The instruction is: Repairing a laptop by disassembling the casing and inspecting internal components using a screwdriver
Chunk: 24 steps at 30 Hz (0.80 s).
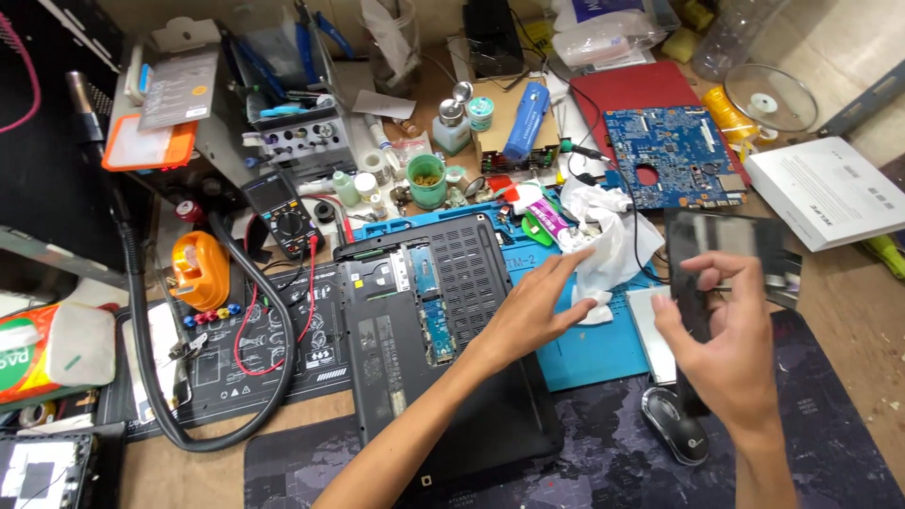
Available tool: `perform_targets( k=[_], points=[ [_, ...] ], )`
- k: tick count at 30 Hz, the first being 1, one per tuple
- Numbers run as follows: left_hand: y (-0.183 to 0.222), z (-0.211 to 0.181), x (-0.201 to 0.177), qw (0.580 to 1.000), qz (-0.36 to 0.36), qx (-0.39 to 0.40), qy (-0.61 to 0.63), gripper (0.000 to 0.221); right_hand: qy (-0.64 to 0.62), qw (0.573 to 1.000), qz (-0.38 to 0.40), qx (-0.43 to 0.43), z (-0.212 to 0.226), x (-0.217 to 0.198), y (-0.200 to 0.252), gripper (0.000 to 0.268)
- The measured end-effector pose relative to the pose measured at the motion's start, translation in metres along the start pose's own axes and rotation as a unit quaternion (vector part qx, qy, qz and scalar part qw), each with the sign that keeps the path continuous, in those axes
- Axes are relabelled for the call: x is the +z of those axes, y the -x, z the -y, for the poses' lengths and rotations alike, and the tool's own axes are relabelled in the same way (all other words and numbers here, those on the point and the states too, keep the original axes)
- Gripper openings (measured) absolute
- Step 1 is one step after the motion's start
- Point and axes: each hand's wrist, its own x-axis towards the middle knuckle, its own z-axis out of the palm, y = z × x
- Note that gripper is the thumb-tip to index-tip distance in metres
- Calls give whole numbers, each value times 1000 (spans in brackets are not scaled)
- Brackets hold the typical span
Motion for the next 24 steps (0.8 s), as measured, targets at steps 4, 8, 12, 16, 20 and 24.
perform_targets(
  k=[4,8,12,16,20,24],
  points=[
    [7,-5,-17,997,-48,51,37,88,-104,988,96,66,16,18,7,44],
    [19,-6,-38,992,-84,74,63,98,-284,937,201,-5,20,43,8,39],
    [36,5,-56,988,-120,69,62,91,-441,864,232,-78,33,70,3,32],
    [62,14,-82,986,-135,87,49,87,-513,820,243,-74,39,96,1,32],
    [88,40,-102,970,-240,34,38,93,-547,812,201,-34,24,129,-4,49],
    [114,49,-139,961,-271,51,-16,89,-346,919,179,-66,38,137,-24,48]
  ],
)
